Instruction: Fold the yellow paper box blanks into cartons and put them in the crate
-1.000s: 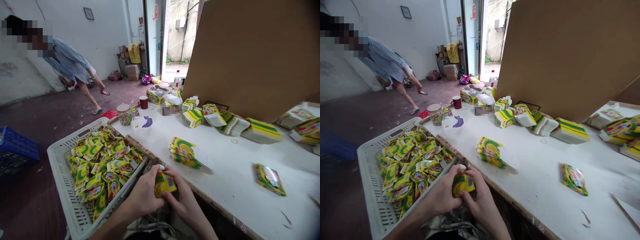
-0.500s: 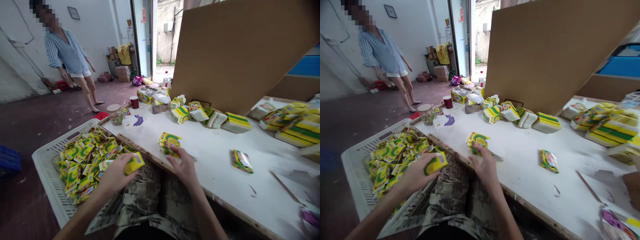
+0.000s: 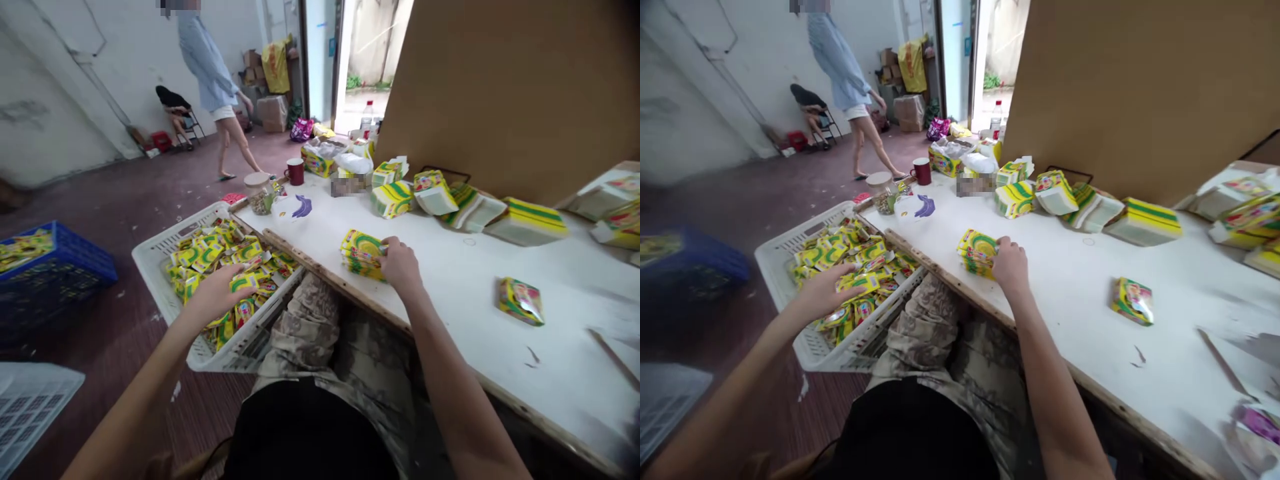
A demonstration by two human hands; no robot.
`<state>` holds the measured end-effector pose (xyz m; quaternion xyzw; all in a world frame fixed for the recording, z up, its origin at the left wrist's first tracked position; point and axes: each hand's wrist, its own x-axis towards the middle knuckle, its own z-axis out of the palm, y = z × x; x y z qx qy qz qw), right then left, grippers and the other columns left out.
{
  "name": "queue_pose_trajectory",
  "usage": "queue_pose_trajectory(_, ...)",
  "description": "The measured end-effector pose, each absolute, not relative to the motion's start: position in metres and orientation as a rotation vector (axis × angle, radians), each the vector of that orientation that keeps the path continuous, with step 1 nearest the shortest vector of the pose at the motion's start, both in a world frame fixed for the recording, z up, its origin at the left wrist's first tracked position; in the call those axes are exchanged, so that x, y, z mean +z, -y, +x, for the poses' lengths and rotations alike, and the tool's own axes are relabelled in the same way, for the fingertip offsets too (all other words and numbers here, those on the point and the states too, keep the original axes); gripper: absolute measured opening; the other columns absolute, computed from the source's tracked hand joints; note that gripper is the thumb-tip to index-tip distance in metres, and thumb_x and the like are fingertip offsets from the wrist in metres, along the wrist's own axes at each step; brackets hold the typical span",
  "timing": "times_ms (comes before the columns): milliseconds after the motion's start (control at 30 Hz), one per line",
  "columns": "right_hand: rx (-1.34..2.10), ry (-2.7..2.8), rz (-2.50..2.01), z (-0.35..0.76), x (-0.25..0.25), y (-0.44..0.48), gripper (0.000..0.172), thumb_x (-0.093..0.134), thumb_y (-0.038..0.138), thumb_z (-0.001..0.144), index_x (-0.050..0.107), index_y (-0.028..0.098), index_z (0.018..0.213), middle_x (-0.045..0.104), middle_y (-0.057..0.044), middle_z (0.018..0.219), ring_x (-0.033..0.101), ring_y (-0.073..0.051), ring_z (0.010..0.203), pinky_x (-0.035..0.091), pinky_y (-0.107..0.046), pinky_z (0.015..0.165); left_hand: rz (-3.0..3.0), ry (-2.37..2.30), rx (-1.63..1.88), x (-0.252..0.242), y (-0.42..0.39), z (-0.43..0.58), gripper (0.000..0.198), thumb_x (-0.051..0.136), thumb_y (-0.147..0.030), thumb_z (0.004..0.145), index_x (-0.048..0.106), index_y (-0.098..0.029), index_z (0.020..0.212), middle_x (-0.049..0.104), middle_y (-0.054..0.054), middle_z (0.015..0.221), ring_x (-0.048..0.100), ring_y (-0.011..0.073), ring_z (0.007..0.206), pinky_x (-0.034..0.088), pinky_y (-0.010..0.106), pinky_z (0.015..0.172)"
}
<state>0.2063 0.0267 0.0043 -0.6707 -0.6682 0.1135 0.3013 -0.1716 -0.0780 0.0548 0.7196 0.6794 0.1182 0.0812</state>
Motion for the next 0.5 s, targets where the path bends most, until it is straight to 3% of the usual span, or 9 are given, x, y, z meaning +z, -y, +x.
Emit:
queue_pose_trajectory(133,0.361,1.664,-1.713,0.211,0.010,-0.029,0.020,0.065,0.024,0.085,0.059,0.019,0.103,0.063,-0.003,0.092,0.060,-0.019,0.084,0.049,-0.042,0.081,2.062,-1.918,0.489,0.054,0.083,-0.165,0.063,0.057,-0.063,0.076,0.061,-0.015,0.116,0.066,0.016,0.121,0.060,0.0338,0.112,0.044,0.044,0.098)
queue_pose_trajectory(200,0.393,1.594,-1.638,0.213,0.017,-0.028,0.027,0.069,0.013,0.076,0.056,0.021,0.098,0.059,-0.001,0.077,0.058,-0.021,0.076,0.046,-0.044,0.080,2.017,-1.860,0.544,0.054,0.085,-0.161,0.059,0.061,-0.059,0.075,0.062,-0.016,0.114,0.067,0.015,0.118,0.061,0.0336,0.110,0.045,0.045,0.096)
queue_pose_trajectory(333,0.497,1.434,-1.415,0.208,0.036,-0.013,0.032,0.066,0.015,0.076,0.047,0.025,0.101,0.058,-0.003,0.083,0.058,-0.020,0.073,0.047,-0.042,0.076,1.979,-1.690,0.605,0.052,0.083,-0.143,0.046,0.065,-0.051,0.075,0.065,-0.020,0.109,0.070,0.011,0.111,0.065,0.0290,0.102,0.049,0.043,0.092)
queue_pose_trajectory(500,0.786,1.448,-1.138,0.163,0.052,0.025,0.033,0.067,0.021,0.073,0.048,0.024,0.100,0.060,0.000,0.080,0.061,-0.017,0.070,0.050,-0.033,0.067,1.564,-1.102,1.018,0.037,0.069,-0.087,0.071,0.081,-0.040,0.061,0.055,-0.021,0.124,0.061,0.014,0.128,0.059,0.0317,0.114,0.051,0.043,0.090)
